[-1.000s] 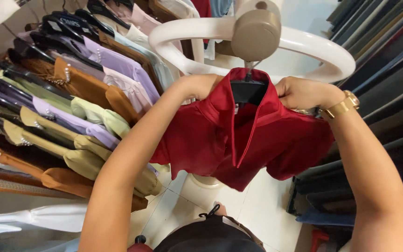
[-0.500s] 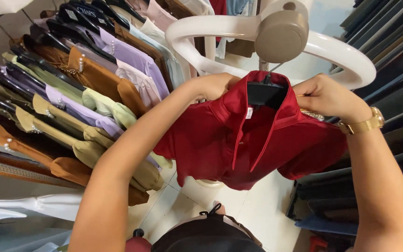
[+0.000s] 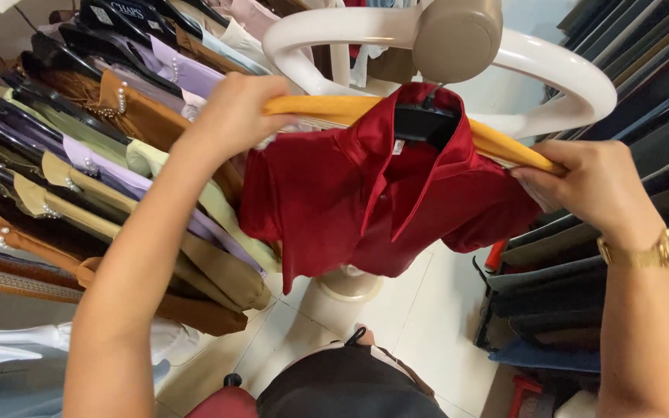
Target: Dressing a garment steamer hanger with a red shirt and tying a decorative scarf around the collar.
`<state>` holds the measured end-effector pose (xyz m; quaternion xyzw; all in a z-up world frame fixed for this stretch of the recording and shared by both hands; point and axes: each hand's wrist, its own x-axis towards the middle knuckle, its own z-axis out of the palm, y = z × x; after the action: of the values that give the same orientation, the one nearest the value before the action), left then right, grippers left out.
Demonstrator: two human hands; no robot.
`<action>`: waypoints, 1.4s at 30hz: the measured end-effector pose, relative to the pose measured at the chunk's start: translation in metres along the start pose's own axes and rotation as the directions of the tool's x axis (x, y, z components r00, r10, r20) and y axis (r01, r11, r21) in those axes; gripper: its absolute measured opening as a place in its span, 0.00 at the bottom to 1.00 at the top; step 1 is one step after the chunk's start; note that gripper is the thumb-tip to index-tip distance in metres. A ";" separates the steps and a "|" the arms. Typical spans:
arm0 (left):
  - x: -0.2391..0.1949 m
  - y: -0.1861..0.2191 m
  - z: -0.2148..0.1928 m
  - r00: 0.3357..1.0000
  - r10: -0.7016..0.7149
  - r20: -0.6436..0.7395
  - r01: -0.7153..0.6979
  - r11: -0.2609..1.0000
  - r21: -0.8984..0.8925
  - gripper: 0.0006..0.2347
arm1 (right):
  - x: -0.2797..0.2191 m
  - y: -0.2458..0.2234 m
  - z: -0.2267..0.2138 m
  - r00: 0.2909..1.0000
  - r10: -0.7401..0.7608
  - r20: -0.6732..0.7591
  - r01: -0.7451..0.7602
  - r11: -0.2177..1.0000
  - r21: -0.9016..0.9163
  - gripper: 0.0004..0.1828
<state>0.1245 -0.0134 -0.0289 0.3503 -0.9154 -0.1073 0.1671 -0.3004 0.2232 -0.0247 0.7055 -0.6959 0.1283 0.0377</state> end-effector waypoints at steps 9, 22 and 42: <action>-0.123 0.037 0.018 0.974 -0.181 -0.135 0.221 0.886 0.408 0.06 | -0.081 -0.047 0.049 0.964 0.129 -0.233 -0.154 0.984 -0.090 0.10; -0.136 0.095 0.261 0.982 -0.046 -0.181 0.037 0.998 -0.054 0.15 | -0.071 -0.155 0.199 0.932 0.231 -0.277 -0.160 0.953 0.259 0.11; -0.048 0.055 0.121 0.855 -0.390 -0.342 0.076 0.746 -0.662 0.16 | -0.022 -0.064 0.145 0.713 0.424 -0.559 0.136 0.698 0.703 0.08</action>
<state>0.0784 0.0689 -0.1342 0.4042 -0.7071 -0.3400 0.4700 -0.2178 0.2127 -0.1613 0.5034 -0.5849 0.6359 0.0101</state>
